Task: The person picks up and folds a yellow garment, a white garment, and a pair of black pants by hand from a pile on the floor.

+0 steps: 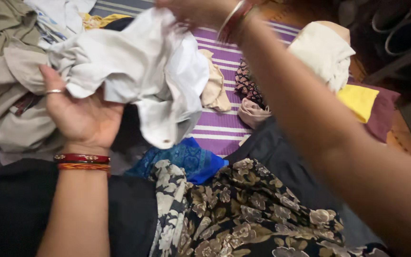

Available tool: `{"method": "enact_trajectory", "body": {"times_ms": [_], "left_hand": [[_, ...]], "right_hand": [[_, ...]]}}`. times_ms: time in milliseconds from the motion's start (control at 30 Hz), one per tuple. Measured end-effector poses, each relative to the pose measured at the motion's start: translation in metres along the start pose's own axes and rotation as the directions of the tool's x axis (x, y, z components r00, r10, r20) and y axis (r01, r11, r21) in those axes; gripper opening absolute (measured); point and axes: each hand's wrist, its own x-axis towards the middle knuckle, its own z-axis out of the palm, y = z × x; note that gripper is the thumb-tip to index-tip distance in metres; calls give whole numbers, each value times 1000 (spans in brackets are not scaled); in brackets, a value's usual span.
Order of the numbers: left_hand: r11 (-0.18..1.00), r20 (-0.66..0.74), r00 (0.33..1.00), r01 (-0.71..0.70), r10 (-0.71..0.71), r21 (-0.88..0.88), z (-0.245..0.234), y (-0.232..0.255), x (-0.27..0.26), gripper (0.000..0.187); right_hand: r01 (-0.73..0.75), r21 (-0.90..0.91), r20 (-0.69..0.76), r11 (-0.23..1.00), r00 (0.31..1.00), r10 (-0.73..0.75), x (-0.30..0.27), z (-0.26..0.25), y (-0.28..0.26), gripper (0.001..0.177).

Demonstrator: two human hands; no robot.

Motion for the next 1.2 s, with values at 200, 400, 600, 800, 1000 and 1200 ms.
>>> {"method": "enact_trajectory", "body": {"times_ms": [200, 400, 600, 800, 1000, 1200], "left_hand": [[987, 196, 980, 16, -47, 157, -19, -8, 6, 73], [848, 214, 976, -134, 25, 513, -17, -7, 13, 88], [802, 152, 987, -138, 59, 582, -2, -18, 13, 66], [597, -184, 955, 10, 231, 802, -21, -13, 12, 40], [508, -202, 903, -21, 379, 861, -38, 0, 14, 29], [859, -319, 915, 358, -246, 365, -46, 7, 20, 34]], "right_hand": [[-290, -312, -198, 905, 951, 237, -19, 105, 47, 75], [-234, -205, -589, 951, 805, 71, -34, 114, 116, 101], [-379, 347, -245, 858, 847, 472, -52, 100, 126, 80], [-340, 278, -144, 899, 910, 388, -50, 61, 86, 32], [354, 380, -541, 855, 834, -105, -1, -5, 91, 18], [236, 169, -727, 957, 685, -40, 26, -52, 106, 28]]}}
